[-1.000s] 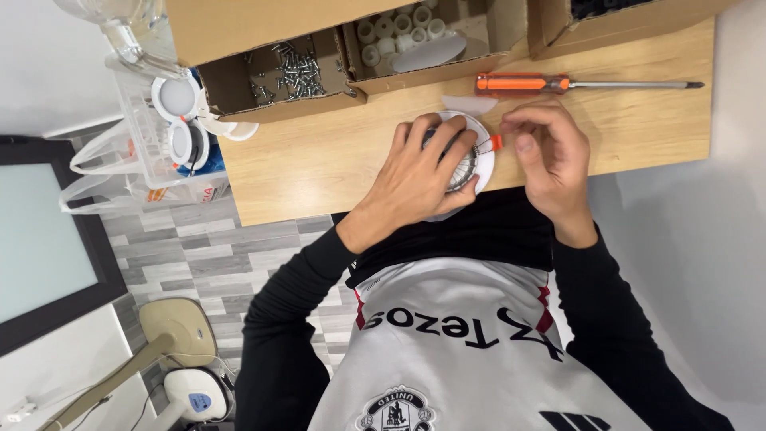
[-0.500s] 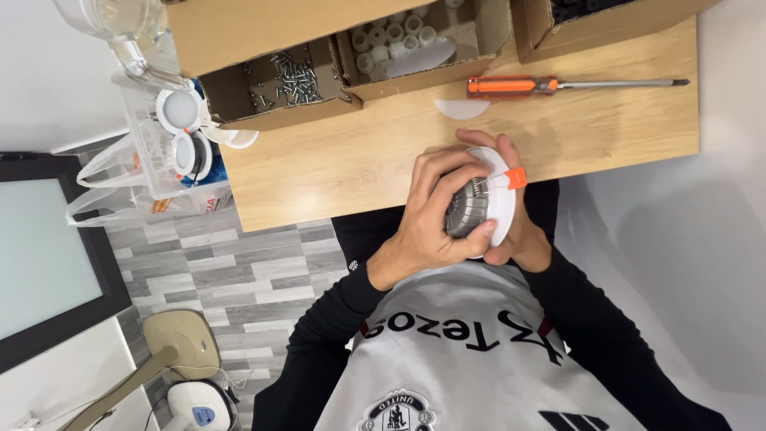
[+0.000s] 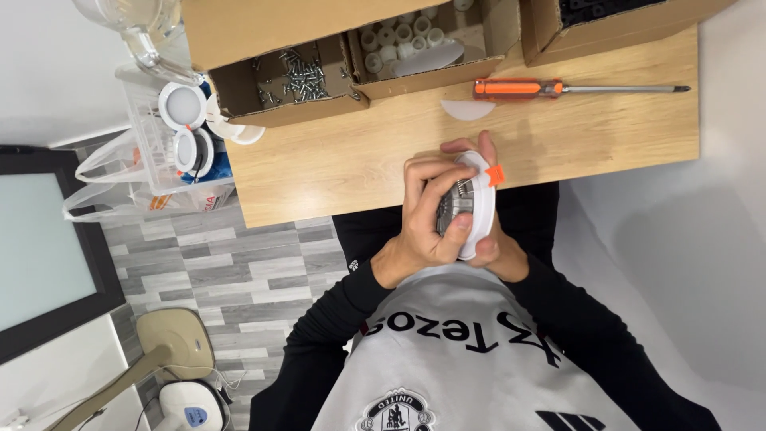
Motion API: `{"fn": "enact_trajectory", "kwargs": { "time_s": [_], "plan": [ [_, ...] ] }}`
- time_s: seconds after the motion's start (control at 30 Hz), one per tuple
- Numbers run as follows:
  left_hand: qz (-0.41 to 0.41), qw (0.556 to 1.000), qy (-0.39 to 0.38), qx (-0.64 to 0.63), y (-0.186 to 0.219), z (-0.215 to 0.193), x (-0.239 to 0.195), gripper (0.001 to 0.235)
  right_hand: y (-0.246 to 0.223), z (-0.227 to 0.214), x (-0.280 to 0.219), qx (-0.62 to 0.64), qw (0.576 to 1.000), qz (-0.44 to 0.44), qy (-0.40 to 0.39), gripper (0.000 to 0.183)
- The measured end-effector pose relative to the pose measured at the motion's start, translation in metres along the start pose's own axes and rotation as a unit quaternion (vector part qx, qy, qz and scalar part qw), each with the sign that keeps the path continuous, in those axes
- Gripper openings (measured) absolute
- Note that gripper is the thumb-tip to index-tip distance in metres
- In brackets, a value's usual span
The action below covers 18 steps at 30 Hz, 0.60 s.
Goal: Assembling recessed LED ceiling lights by combining the LED board, housing, diffuser, and backplate.
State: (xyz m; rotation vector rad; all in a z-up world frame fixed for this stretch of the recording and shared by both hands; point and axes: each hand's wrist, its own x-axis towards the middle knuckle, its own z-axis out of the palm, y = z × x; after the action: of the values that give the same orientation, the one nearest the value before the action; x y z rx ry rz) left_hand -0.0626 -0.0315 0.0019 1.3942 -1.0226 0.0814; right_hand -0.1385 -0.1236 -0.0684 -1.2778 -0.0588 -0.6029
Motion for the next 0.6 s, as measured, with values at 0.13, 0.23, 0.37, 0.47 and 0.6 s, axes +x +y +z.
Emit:
{"fn": "enact_trajectory", "kwargs": {
  "time_s": [0.13, 0.23, 0.37, 0.47, 0.6],
  "plan": [
    [0.024, 1.000, 0.015, -0.002, -0.005, 0.003, -0.007, 0.055, 0.020, 0.001, -0.012, 0.029, 0.999, -0.010, 0.025, 0.140],
    [0.036, 0.999, 0.010, -0.018, -0.008, 0.005, -0.009, 0.062, 0.019, 0.004, -0.015, 0.046, 0.998, -0.017, 0.042, 0.140],
    [0.031, 0.999, 0.012, -0.014, -0.006, 0.006, -0.010, 0.063, 0.007, 0.011, -0.006, 0.041, 0.998, -0.002, 0.039, 0.139],
    [0.022, 1.000, 0.000, 0.005, -0.008, 0.007, -0.013, 0.069, -0.006, 0.017, 0.004, 0.046, 0.998, 0.012, 0.045, 0.137],
    [-0.025, 0.996, -0.088, -0.012, -0.007, -0.006, -0.012, 0.106, -0.023, 0.022, 0.014, 0.064, 0.995, 0.027, 0.071, 0.136]
  ]
}}
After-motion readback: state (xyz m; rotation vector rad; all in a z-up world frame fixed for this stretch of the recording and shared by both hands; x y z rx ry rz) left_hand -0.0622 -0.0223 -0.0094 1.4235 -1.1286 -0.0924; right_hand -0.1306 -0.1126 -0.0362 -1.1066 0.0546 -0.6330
